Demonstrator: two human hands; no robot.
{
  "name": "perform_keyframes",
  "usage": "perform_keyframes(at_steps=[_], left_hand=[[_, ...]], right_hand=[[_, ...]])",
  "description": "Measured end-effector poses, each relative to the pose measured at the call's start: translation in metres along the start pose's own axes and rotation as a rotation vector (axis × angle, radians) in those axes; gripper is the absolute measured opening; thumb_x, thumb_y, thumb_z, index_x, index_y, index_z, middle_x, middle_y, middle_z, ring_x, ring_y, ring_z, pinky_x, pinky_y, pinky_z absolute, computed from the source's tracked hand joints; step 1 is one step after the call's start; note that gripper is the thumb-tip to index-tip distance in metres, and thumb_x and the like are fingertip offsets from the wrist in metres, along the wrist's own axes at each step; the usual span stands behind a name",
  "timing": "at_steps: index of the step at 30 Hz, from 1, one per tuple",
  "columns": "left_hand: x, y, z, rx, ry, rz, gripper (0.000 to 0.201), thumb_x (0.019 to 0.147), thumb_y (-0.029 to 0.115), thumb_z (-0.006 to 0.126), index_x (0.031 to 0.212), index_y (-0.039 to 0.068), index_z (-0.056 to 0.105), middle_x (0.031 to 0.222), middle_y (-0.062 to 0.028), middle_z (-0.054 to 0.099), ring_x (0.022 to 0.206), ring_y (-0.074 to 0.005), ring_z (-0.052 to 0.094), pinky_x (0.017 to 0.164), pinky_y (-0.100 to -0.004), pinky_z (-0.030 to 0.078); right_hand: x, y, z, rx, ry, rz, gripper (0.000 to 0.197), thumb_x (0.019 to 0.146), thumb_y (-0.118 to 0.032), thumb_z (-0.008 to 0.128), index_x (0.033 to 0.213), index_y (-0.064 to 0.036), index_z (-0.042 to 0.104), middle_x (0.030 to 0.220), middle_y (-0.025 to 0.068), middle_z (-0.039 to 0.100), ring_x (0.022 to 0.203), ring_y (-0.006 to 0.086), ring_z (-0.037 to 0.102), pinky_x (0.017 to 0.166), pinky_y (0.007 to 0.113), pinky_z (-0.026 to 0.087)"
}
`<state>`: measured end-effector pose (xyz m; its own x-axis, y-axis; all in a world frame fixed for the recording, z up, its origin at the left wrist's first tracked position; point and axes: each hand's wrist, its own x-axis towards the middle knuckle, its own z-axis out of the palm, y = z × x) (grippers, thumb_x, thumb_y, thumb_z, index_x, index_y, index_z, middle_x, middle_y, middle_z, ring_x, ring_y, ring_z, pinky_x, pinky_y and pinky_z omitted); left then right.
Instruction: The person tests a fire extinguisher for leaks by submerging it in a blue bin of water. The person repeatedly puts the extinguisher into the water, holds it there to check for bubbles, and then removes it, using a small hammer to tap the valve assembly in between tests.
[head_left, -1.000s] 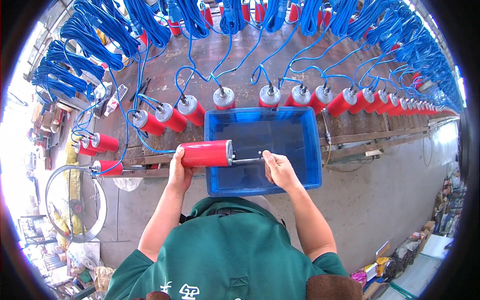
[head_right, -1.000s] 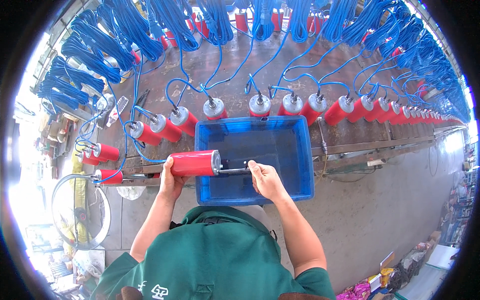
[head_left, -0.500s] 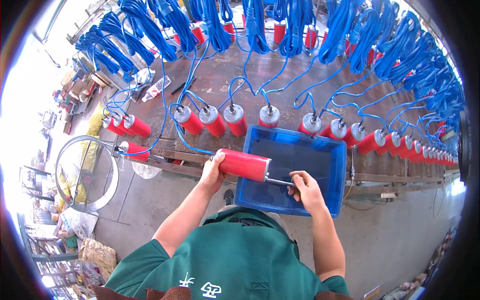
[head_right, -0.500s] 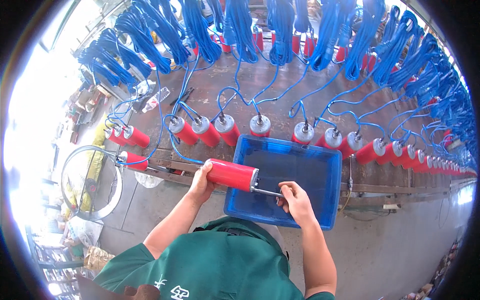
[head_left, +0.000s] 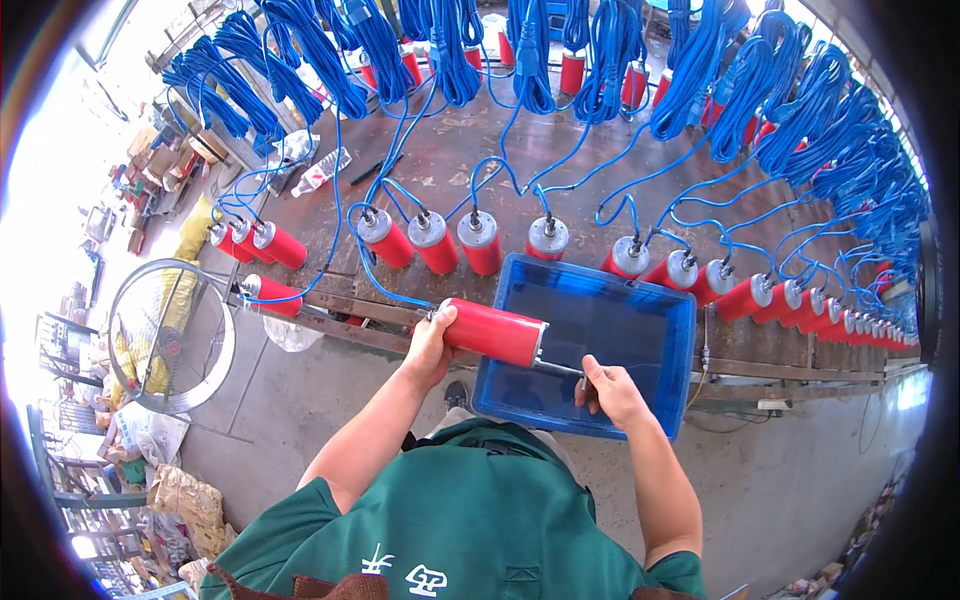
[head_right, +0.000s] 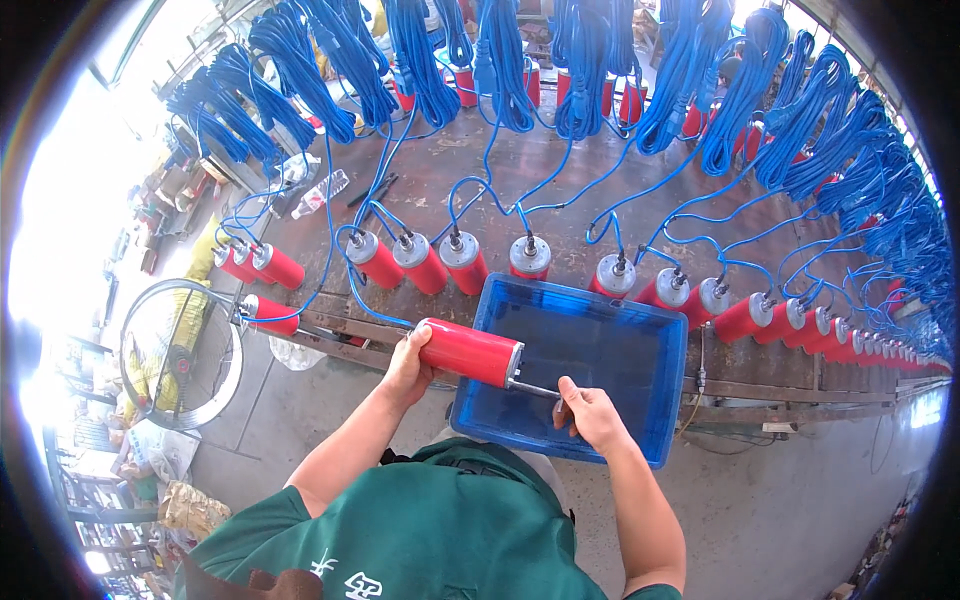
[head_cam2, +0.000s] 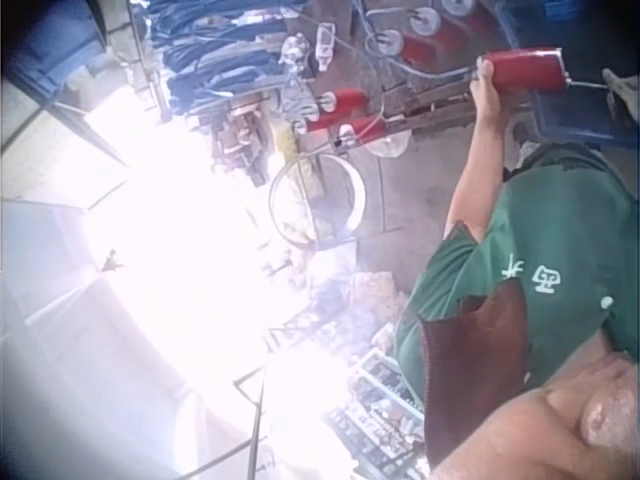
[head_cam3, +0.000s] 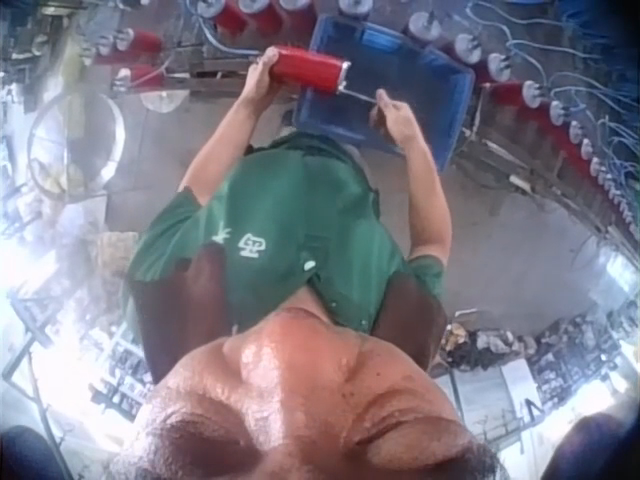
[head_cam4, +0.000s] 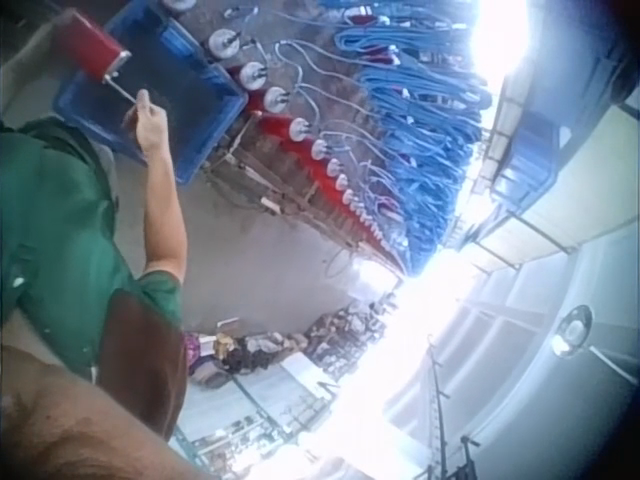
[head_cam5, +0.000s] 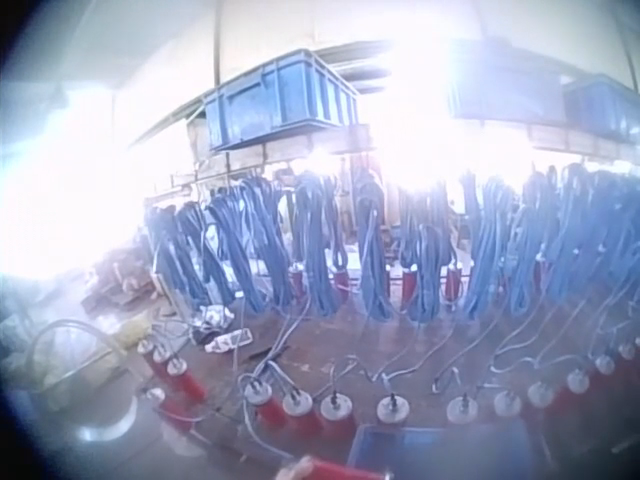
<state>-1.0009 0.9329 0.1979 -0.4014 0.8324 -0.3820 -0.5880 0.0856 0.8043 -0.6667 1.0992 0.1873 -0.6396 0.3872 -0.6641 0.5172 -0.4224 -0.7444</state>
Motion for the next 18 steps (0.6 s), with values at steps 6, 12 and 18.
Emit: perform_keyframes(at_steps=[6, 12, 18], left_hand=[[-0.002, -0.004, -0.012, -0.046, 0.028, -0.002, 0.055, 0.102, 0.053, 0.067, 0.132, 0.006, 0.063, 0.125, -0.011, 0.073, 0.114, -0.025, 0.072, 0.097, -0.0445, 0.061], [-0.001, -0.001, -0.005, 0.0, -0.01, -0.013, 0.061, 0.1, 0.058, 0.066, 0.134, 0.008, 0.06, 0.127, -0.0107, 0.073, 0.116, -0.025, 0.072, 0.1, -0.0437, 0.059], [-0.001, 0.0, -0.008, 0.017, 0.027, -0.001, 0.063, 0.099, 0.059, 0.067, 0.135, 0.008, 0.06, 0.127, -0.0111, 0.072, 0.116, -0.0253, 0.072, 0.099, -0.0429, 0.059]], right_hand=[[-0.048, -0.051, 0.027, -0.953, 0.42, -0.975, 0.041, 0.092, -0.026, 0.083, 0.127, -0.0051, 0.072, 0.14, 0.0141, 0.065, 0.119, 0.0356, 0.068, 0.1, 0.042, 0.058], [-0.013, -0.031, 0.044, 0.268, 0.234, -0.199, 0.041, 0.113, -0.04, 0.06, 0.128, -0.0028, 0.07, 0.074, 0.0051, 0.067, 0.062, 0.0111, 0.062, 0.055, 0.024, 0.048], [-0.028, -0.034, 0.038, -0.182, 0.333, -0.517, 0.048, 0.103, -0.037, 0.074, 0.134, -0.0016, 0.066, 0.086, 0.01, 0.07, 0.068, 0.0216, 0.067, 0.062, 0.03, 0.054]])
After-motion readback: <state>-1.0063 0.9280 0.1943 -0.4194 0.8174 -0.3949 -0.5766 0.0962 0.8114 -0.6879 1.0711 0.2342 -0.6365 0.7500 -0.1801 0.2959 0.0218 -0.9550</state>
